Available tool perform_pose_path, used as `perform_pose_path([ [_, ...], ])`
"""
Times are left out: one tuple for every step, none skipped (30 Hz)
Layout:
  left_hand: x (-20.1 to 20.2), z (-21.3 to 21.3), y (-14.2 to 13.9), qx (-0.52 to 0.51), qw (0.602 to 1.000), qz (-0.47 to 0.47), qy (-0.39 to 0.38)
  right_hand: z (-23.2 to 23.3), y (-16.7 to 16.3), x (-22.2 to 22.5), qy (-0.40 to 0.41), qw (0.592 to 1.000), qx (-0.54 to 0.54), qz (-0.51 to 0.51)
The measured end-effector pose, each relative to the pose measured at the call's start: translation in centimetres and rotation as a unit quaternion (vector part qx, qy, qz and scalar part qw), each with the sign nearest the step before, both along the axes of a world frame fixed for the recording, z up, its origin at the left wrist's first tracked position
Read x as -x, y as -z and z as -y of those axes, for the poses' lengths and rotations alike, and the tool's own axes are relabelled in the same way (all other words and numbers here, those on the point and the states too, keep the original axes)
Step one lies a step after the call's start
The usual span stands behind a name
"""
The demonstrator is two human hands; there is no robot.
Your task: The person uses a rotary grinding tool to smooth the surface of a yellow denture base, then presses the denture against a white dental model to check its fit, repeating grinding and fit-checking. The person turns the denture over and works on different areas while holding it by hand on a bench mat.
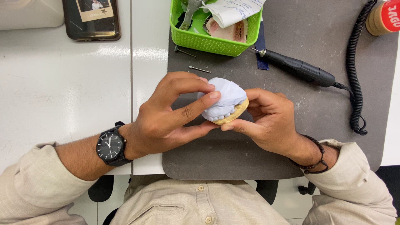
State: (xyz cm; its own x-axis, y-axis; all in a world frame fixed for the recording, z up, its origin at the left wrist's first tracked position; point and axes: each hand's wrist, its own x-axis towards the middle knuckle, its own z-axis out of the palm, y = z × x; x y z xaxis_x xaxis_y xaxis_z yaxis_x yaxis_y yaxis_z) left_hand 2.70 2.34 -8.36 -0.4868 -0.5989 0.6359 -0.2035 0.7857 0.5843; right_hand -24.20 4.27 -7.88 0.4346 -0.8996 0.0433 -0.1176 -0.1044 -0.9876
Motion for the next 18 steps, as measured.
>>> perform_pose_path([
  [0.01,0.02,0.01,0.003,1.000,-0.002,0.001,0.01,-0.09,0.00,0.001,1.000,0.006,-0.005],
  [-0.01,0.04,0.02,0.003,1.000,-0.001,0.004,0.02,-0.18,0.00,0.001,1.000,0.015,-0.013],
  [-0.04,0.07,0.00,0.004,1.000,0.000,0.007,0.03,-0.26,-0.02,0.002,1.000,0.024,-0.020],
  [-0.07,0.06,0.02,0.004,1.000,0.000,0.011,0.01,-0.31,-0.06,0.002,0.999,0.032,-0.027],
  [-0.08,0.04,0.00,0.007,1.000,0.001,0.011,-0.02,-0.35,-0.12,0.003,0.999,0.034,-0.025],
  [-0.10,-0.01,0.00,0.011,1.000,0.001,0.012,-0.08,-0.36,-0.22,0.003,0.999,0.035,-0.022],
  [-0.13,-0.07,0.01,0.015,1.000,0.002,0.012,-0.11,-0.35,-0.30,0.004,0.999,0.036,-0.020],
  [-0.17,-0.10,0.01,0.020,1.000,0.002,0.015,-0.10,-0.35,-0.35,-0.002,0.999,0.043,-0.017],
  [-0.22,-0.11,0.02,0.025,1.000,0.003,0.018,-0.06,-0.34,-0.38,-0.007,0.999,0.051,-0.015],
  [-0.24,-0.13,0.04,0.031,0.999,0.003,0.021,-0.04,-0.34,-0.39,-0.013,0.998,0.058,-0.013],
  [-0.17,-0.20,0.07,0.029,0.999,-0.002,0.017,-0.05,-0.36,-0.37,-0.015,0.998,0.059,-0.011],
  [-0.06,-0.28,0.11,0.027,1.000,-0.007,0.014,-0.06,-0.40,-0.32,-0.017,0.998,0.061,-0.009],
  [0.01,-0.33,0.13,0.025,1.000,-0.012,0.011,-0.07,-0.44,-0.28,-0.018,0.998,0.062,-0.006],
  [0.01,-0.30,0.15,0.024,1.000,-0.013,0.014,-0.06,-0.49,-0.21,-0.020,0.997,0.074,-0.011],
  [-0.02,-0.20,0.16,0.023,0.999,-0.013,0.018,-0.01,-0.54,-0.13,-0.021,0.996,0.087,-0.016],
  [-0.03,-0.14,0.15,0.022,0.999,-0.014,0.022,0.05,-0.57,-0.08,-0.022,0.995,0.099,-0.021],
  [-0.02,-0.12,0.13,0.021,0.999,-0.015,0.023,0.10,-0.61,-0.02,-0.018,0.992,0.122,-0.037],
  [-0.01,-0.13,0.09,0.019,0.999,-0.017,0.025,0.14,-0.68,0.08,-0.015,0.988,0.144,-0.054],
])
